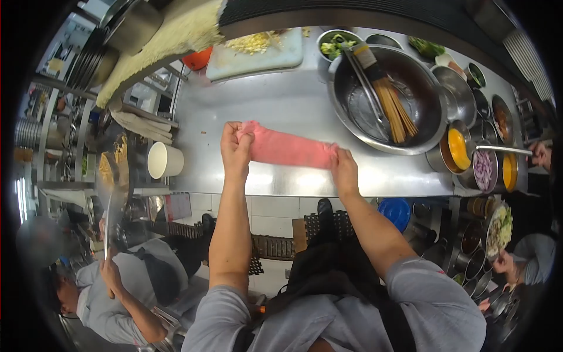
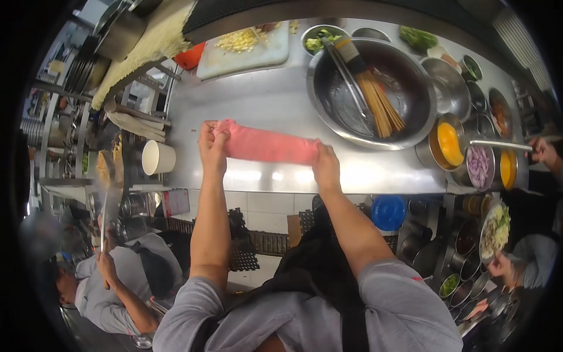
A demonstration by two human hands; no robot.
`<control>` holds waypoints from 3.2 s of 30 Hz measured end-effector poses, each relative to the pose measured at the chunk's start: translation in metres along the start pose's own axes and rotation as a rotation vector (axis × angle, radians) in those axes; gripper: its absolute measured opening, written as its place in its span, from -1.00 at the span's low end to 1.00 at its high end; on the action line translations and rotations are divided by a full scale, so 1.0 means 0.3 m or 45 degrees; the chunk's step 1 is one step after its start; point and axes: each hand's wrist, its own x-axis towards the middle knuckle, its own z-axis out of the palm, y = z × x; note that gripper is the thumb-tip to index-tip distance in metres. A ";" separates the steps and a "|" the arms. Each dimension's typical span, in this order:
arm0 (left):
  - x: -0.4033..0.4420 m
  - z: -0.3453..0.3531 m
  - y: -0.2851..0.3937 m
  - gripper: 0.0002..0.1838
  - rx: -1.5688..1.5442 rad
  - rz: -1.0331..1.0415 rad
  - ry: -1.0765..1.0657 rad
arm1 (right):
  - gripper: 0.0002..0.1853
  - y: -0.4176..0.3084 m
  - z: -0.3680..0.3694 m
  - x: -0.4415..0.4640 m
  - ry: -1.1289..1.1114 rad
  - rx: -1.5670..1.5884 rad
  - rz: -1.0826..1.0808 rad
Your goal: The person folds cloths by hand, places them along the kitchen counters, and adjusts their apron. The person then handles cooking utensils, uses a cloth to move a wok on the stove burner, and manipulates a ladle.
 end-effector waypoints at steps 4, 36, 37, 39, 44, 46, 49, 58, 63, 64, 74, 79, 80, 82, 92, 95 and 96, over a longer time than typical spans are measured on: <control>-0.181 0.237 0.426 -0.81 0.064 0.215 -0.464 | -0.73 0.009 -0.177 -0.255 -0.090 0.784 0.395; -2.094 1.553 0.667 -0.90 -0.085 0.550 -3.341 | -0.52 0.609 -1.504 -2.941 1.953 -0.548 2.251; -2.146 1.574 0.650 -0.89 -0.089 0.498 -3.394 | -0.52 0.663 -1.549 -3.053 2.001 -0.729 2.263; -2.258 1.630 0.606 -0.88 -0.156 0.560 -3.484 | -0.50 0.777 -1.656 -3.271 2.032 -0.996 2.294; -2.499 1.680 0.644 -0.89 0.170 0.130 -3.677 | -0.47 1.054 -1.815 -3.667 1.655 -1.370 2.520; -2.579 1.692 0.650 -0.91 0.267 0.062 -3.684 | -0.51 1.144 -1.823 -3.778 1.454 -1.161 2.674; -2.714 1.701 0.710 -0.87 0.381 0.258 -3.581 | -0.43 1.138 -1.948 -3.870 1.313 -0.320 2.751; -2.759 1.767 0.737 -0.86 0.703 0.042 -3.546 | -0.31 1.074 -2.247 -4.224 2.457 -0.951 2.254; -2.792 1.810 0.670 -0.76 0.491 -0.131 -3.773 | -0.50 0.996 -2.415 -4.163 2.672 -0.890 2.267; -2.795 1.830 0.664 -0.79 0.370 -0.100 -3.860 | -0.55 0.987 -2.365 -4.113 2.742 -0.821 2.097; -2.835 1.815 0.735 -0.78 -0.372 0.838 -4.011 | -0.80 0.698 -1.353 -2.884 2.236 -0.292 1.808; -2.821 1.773 0.754 -0.77 -0.620 1.008 -3.947 | -0.68 0.445 -1.206 -2.549 1.823 -0.453 2.187; -2.800 1.760 0.763 -0.77 -0.635 1.021 -3.970 | -0.68 0.346 -1.282 -2.463 1.816 -0.451 2.192; -2.772 1.723 0.836 -0.77 -0.775 1.133 -3.939 | -0.72 0.189 -1.485 -2.329 2.241 -0.282 1.620; -2.452 1.659 1.044 -0.78 -1.403 1.414 -3.666 | -0.86 -0.151 -1.615 -2.013 2.836 -0.874 0.432; -2.385 1.667 1.028 -0.77 -1.205 1.526 -3.514 | -0.93 -0.174 -1.453 -2.017 2.858 -0.449 0.092; -2.346 1.666 1.034 -0.75 -0.968 1.575 -3.533 | -0.90 -0.162 -1.451 -1.947 2.703 -0.487 0.181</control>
